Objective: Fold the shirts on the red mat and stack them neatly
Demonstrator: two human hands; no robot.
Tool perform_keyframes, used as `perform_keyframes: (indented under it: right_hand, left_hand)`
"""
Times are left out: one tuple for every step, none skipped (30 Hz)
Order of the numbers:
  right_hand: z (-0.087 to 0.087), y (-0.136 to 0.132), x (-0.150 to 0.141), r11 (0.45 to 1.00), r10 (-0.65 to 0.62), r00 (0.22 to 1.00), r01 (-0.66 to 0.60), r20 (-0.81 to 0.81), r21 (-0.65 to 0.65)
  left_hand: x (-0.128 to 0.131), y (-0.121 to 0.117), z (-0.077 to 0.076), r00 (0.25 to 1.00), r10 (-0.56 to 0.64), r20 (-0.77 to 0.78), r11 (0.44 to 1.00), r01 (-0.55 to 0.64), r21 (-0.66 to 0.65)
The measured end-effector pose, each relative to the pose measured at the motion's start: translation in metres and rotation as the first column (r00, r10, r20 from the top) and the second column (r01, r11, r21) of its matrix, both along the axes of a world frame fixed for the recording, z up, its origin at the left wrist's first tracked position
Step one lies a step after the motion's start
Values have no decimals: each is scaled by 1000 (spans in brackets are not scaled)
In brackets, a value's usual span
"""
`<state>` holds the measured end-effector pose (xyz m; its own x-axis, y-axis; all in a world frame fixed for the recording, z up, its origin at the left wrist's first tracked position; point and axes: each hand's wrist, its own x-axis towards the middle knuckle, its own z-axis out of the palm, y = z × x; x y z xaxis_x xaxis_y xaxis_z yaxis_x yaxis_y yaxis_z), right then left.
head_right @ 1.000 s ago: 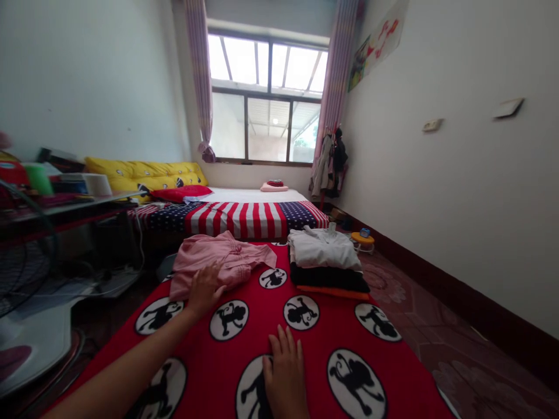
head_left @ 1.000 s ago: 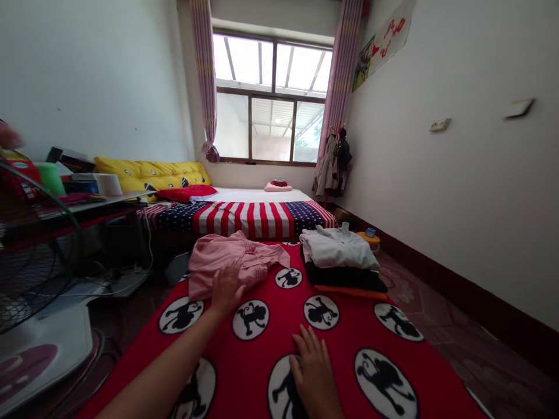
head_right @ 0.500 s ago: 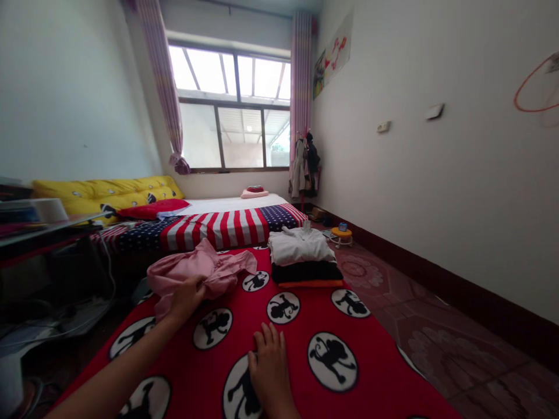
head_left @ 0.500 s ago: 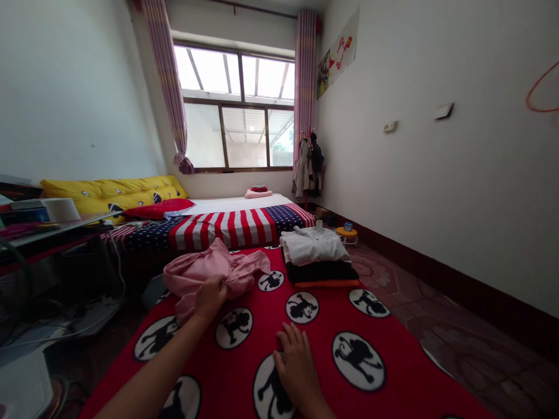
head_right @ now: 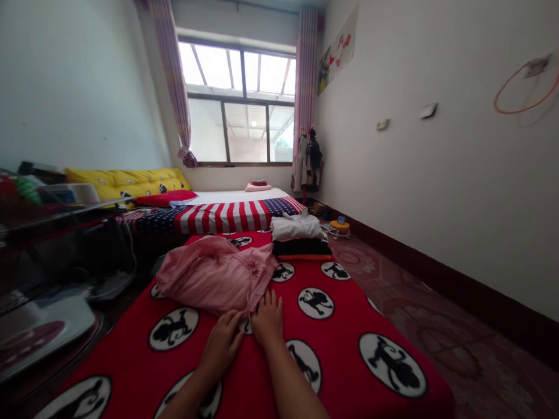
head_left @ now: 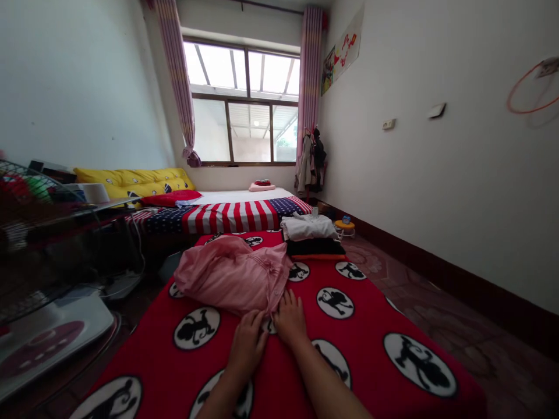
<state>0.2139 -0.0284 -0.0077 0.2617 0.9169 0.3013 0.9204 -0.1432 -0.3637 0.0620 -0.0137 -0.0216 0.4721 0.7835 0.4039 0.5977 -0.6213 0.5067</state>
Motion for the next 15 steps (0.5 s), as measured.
perform_keyframes:
  right_hand:
    - [-1,-4,-2,1000,-12,1000,12,3,0]
    - [-1,-8,-4,1000,-21,1000,21,7,1]
    - [-1,-11,-5,1000,-26,1000,26,12,3]
    - [0,-14,-6,1000,-29,999,29,14,4]
    - [1,-17,-7,1000,-29,999,29,15,5]
    - [1,-19,-7,999,-31,999,31,14,8]
    - [2,-20,-7,999,-33,999,33,13,11]
    - [2,-20,-7,999,-36,999,36,12,17]
    - [2,-20,-7,999,-40,999,40,11,25]
    - [2,-19,-7,999,-43,999,43,10,33]
    - [1,-18,-6,998,-47,999,47,8,42]
    - [1,-17,-6,997,-52,999,51,6,52]
    - [0,-16,-6,997,-55,998,55,4,62]
    - [0,-15,-6,996,-59,998,59,2,70]
    - [0,-15,-6,995,-62,998,61,0,75]
  left_hand:
    - [-1,-4,0,1000,-3,8,1000,3,-4]
    - [-3,-7,1,1000,-11,18,1000,11,-6]
    - [-4,-9,3,999,-20,31,1000,20,-7]
    - [-5,-10,5,998,-32,46,999,32,-5]
    - [-6,-11,6,997,-44,61,999,44,0]
    - [-7,-12,6,996,-55,75,999,54,5]
    - [-8,-12,6,994,-62,89,998,61,10]
    - [-9,-12,6,993,-66,103,998,66,12]
    - [-9,-11,5,991,-66,118,998,65,11]
    - [-9,-9,3,989,-61,134,998,61,6]
    - [-9,-8,2,987,-54,152,998,55,-3]
    - [-9,-6,1,985,-48,168,999,51,-13]
    - [-9,-4,0,982,-44,186,999,49,-23]
    - [-9,-2,0,978,-40,206,998,47,-30]
    - [-9,0,0,973,-37,229,998,46,-33]
